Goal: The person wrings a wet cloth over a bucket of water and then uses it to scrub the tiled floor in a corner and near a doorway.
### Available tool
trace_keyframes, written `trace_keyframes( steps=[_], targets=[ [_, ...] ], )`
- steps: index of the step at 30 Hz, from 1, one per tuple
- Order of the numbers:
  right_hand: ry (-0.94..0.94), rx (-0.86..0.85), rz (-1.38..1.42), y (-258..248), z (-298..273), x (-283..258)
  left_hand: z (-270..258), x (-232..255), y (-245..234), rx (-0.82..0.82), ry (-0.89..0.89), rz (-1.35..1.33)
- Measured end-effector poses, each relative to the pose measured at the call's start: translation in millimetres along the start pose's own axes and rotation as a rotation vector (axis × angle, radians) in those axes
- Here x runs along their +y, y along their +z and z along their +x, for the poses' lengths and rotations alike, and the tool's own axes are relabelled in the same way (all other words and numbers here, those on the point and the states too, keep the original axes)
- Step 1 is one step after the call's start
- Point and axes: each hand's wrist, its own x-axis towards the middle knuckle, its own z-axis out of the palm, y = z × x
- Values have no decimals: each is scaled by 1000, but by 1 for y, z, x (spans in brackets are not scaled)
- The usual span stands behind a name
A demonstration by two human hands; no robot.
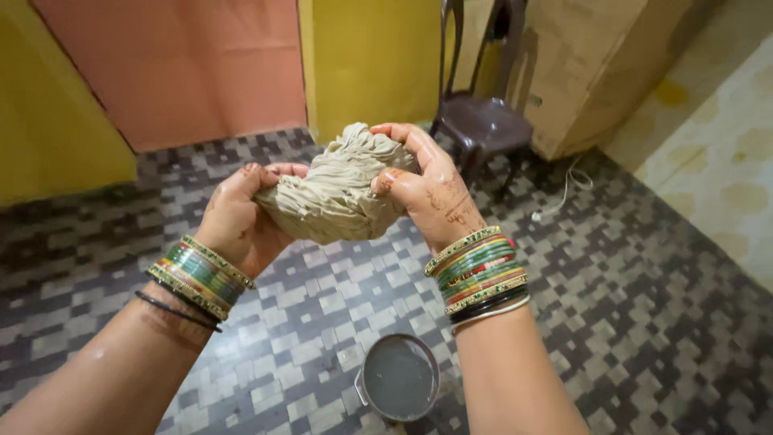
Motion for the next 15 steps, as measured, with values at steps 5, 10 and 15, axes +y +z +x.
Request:
trace_keyframes(
  steps=[5,10,15],
  targets=[
    [-83,-66,-117,38,12,-74,-52,70,3,-120,59,-84],
    [-86,-128,-76,89,15,-123,-113,124,-21,-190,107,-45],
    [-80,-137,-144,145,7,-155,-160,157,-46,-102,135,118]
  ],
)
